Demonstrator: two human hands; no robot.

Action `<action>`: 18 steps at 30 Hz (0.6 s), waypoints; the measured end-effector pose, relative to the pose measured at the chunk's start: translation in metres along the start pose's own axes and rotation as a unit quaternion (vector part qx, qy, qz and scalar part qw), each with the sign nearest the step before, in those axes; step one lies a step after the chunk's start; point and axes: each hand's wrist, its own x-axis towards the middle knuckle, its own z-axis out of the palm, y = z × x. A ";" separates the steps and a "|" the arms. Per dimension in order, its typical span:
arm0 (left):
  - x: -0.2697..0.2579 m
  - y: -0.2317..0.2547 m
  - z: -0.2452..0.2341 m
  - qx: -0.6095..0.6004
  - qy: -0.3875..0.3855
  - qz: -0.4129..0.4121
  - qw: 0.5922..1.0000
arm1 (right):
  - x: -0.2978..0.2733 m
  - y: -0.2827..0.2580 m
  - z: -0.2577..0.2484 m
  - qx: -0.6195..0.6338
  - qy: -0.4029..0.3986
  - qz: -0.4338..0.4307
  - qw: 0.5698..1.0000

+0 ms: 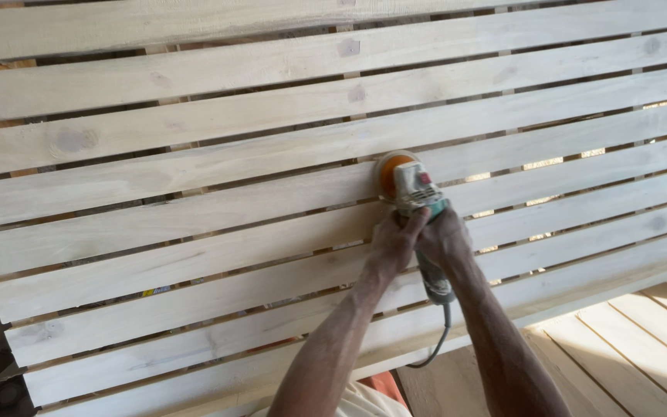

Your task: The person sands a slatted wooden structure using a power sander, moving the tool across the surface and wiping sawdust away by hand.

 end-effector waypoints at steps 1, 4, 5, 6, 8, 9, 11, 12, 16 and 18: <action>0.003 0.005 0.012 0.003 -0.017 0.001 1.000 | 0.003 0.012 -0.008 0.009 0.009 -0.004 1.000; 0.018 0.020 0.042 0.048 -0.024 -0.086 0.995 | 0.026 0.042 -0.028 0.038 0.039 0.002 0.999; 0.016 0.022 0.046 0.115 -0.022 -0.067 0.991 | 0.032 0.051 -0.035 0.066 0.051 -0.022 0.996; 0.011 0.024 0.049 0.183 -0.019 -0.050 0.982 | 0.036 0.058 -0.043 0.094 0.063 -0.047 0.993; -0.004 0.020 0.037 0.306 0.006 0.057 0.950 | 0.045 0.066 -0.052 0.139 0.079 -0.042 0.986; -0.016 0.011 0.023 0.356 0.021 0.146 0.923 | 0.047 0.069 -0.056 0.154 0.085 -0.009 0.984; -0.039 -0.008 -0.015 0.433 0.078 0.280 0.853 | 0.046 0.071 -0.063 0.163 0.098 0.031 0.981; -0.048 -0.018 -0.042 0.462 0.122 0.326 0.816 | 0.043 0.069 -0.064 0.157 0.105 0.036 0.981; -0.089 -0.049 -0.180 0.574 0.244 0.320 0.714 | 0.016 0.018 -0.017 0.152 0.065 -0.010 0.986; -0.114 -0.054 -0.253 0.586 0.259 0.247 0.727 | -0.007 -0.016 0.015 0.130 0.037 -0.048 0.990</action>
